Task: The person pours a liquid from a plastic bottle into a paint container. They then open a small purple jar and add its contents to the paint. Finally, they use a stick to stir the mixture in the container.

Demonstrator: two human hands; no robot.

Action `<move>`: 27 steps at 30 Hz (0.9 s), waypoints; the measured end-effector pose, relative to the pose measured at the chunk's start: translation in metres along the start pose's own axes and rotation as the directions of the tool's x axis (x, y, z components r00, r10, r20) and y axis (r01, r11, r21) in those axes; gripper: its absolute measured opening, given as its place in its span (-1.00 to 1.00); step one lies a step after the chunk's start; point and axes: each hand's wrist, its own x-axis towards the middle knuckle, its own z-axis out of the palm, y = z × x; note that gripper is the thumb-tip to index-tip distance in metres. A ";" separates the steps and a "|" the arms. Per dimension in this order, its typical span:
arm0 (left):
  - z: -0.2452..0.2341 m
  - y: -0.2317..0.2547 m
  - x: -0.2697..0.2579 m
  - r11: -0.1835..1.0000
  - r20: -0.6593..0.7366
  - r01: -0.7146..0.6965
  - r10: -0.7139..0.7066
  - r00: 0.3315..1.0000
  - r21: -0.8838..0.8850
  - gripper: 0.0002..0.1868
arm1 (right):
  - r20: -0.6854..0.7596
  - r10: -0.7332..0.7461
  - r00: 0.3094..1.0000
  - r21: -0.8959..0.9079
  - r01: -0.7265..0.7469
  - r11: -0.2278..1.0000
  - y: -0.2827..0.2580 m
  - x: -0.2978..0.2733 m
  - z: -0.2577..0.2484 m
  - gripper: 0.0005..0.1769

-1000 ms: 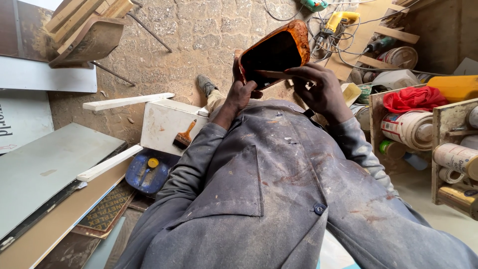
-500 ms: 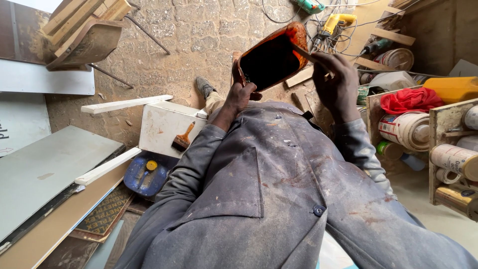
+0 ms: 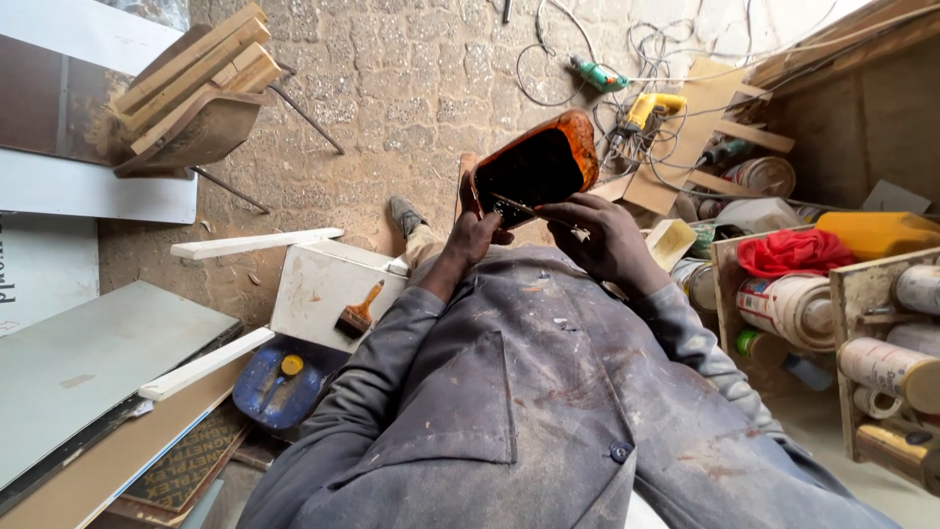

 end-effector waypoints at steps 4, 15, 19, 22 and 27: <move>-0.003 -0.003 0.003 1.000 0.001 -0.012 0.012 1.000 0.004 -0.35 | -0.025 0.021 0.999 -0.017 -0.022 1.000 0.006 -0.001 -0.004 -0.76; -0.003 0.019 -0.005 0.997 -0.039 -0.064 0.062 0.997 -0.045 -0.67 | -0.315 0.095 0.944 -0.249 -0.179 0.952 0.033 -0.017 -0.026 -0.69; -0.003 0.056 -0.031 0.998 -0.029 -0.052 0.050 0.998 -0.040 -0.63 | -0.343 0.113 0.932 -0.291 -0.220 0.931 0.032 -0.020 -0.019 -0.69; -0.004 0.076 -0.047 0.998 -0.034 -0.040 0.039 0.999 -0.042 -0.55 | -0.297 0.099 0.950 -0.265 -0.182 0.947 0.027 -0.017 -0.010 -0.74; -0.003 0.048 -0.028 0.997 -0.011 0.067 -0.067 0.998 -0.026 -0.18 | -0.169 0.107 0.980 -0.146 -0.132 0.980 0.005 -0.004 0.002 -0.72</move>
